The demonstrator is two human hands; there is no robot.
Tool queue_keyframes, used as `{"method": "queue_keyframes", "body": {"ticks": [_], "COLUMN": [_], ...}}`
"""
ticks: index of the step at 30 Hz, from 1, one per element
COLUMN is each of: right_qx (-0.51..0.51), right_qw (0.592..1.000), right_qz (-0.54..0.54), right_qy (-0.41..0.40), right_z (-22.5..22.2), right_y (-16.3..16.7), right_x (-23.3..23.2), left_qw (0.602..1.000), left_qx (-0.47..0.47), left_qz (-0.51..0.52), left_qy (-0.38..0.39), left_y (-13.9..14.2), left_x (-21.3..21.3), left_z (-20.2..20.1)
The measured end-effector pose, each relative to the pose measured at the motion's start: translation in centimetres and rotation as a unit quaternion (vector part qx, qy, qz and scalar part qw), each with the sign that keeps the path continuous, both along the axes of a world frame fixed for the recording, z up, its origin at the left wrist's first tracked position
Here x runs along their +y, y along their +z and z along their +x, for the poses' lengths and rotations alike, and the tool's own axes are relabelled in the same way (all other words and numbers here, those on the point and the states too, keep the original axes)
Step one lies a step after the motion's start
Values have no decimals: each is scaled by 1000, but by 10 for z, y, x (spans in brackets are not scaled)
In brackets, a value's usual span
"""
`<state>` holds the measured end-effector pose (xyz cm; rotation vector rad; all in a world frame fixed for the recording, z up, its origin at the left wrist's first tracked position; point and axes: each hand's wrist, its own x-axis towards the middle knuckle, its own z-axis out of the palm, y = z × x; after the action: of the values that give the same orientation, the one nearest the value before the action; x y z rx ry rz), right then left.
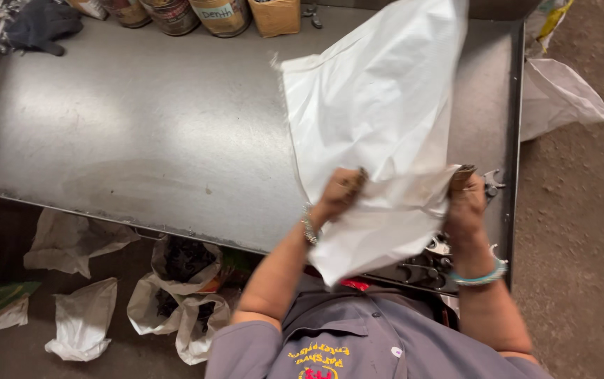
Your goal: The person opens white woven sacks and pours small metal castings onto a metal table, spreading them across the surface by hand. They then pick up individual castings, turn them over in their hands, and set them back on the table.
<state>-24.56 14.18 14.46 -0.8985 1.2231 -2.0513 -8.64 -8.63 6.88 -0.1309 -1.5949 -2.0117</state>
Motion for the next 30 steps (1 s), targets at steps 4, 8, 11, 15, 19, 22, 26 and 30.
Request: {"method": "queue_keyframes", "body": {"ticks": [4,8,11,15,19,22,26,30], "right_qx": [34,24,204,428,711,731,634,600], "right_qw": [966,934,929,851,656,523,648,605], "right_qz": [256,355,295,224,185,375,264,252], "right_qy": [30,36,-93,-203,-173,-225,-330,-459], "right_z": [-30,-24,-5,32,75,73,32,1], "right_y": [9,31,68,121,124,110,101,98], "right_x": [26,17,17,20,-17,-42,-29,-11], "left_qw": [972,967,959,931,980,954,867,873], "left_qx": [-232,-216,-273,-354,-194,-223,-263,-180], "left_qz": [-5,-127,-64,-72,-34,-161,-269,-353], "left_qy": [-32,46,41,60,-1,117,327,283], "left_y": [-13,6,29,55,84,123,182,207], "left_x": [-44,-34,-26,-17,2,22,76,125], "left_z": [23,18,18,11,-2,7,57,79]}}
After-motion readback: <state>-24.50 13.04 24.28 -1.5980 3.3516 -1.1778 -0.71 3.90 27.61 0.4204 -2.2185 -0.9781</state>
